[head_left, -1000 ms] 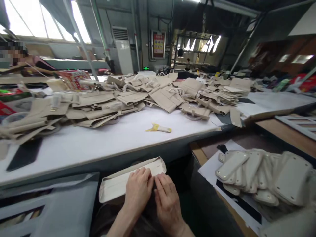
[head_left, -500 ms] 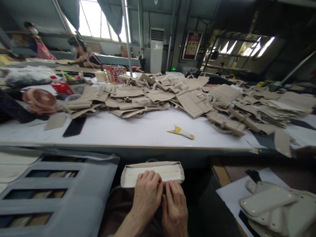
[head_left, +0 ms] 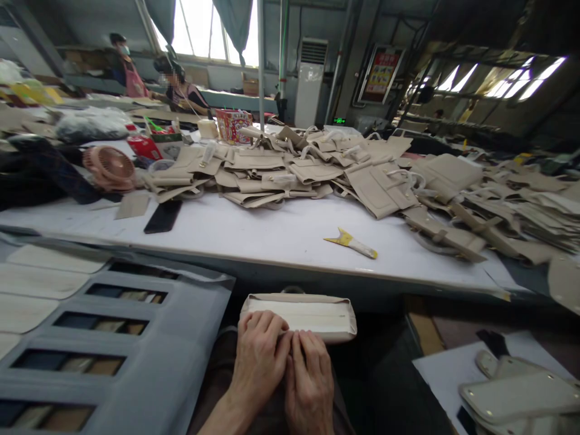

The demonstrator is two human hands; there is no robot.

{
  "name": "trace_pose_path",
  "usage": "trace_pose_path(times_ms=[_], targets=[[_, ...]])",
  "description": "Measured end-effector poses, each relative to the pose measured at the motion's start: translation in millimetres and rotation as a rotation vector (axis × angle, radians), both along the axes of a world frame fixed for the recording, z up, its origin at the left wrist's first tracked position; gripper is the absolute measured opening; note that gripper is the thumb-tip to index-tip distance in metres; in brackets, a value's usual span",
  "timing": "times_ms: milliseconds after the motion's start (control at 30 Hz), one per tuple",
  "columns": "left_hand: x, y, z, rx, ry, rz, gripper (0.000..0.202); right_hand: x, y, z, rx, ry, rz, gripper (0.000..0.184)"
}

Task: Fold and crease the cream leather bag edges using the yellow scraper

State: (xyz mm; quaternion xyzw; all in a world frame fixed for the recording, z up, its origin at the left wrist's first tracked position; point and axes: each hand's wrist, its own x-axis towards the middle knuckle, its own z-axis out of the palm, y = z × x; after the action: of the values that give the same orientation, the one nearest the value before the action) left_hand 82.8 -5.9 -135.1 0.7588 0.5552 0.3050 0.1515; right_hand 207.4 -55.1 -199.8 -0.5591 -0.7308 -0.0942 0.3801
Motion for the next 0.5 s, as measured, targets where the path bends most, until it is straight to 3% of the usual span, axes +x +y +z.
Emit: trace_pose_path(times_ms=[33, 100, 200, 267, 367, 500], targets=[[-6.8, -1.4, -5.8, 0.024, -0.099, 0.035, 0.005, -2.1, 0.7, 0.3, -0.003, -0.002, 0.007, 0.038], [-21.4, -4.0, -23.6, -0.020, -0.456, 0.213, 0.017, -5.8, 2.1, 0.4, -0.008, -0.006, 0.015, 0.040], [-36.3, -5.5, -61.9, -0.441, -1.241, 0.703, 0.028, -9.1, 3.6, -0.6, -0.003, -0.019, 0.026, 0.048], [-34.6, -3.6, -88.1, -0.758, -1.534, 0.858, 0.034, -10.0, 4.3, -2.2, 0.013, -0.031, 0.035, 0.053], [-14.7, 3.9, -116.0, -0.956, -1.735, 0.795, 0.040, -10.3, 4.8, -6.0, 0.018, -0.032, 0.032, 0.055], [15.2, 18.1, -127.5, -0.968, -1.970, 0.705, 0.041, -11.9, 5.4, -12.2, 0.017, -0.030, 0.042, 0.055]])
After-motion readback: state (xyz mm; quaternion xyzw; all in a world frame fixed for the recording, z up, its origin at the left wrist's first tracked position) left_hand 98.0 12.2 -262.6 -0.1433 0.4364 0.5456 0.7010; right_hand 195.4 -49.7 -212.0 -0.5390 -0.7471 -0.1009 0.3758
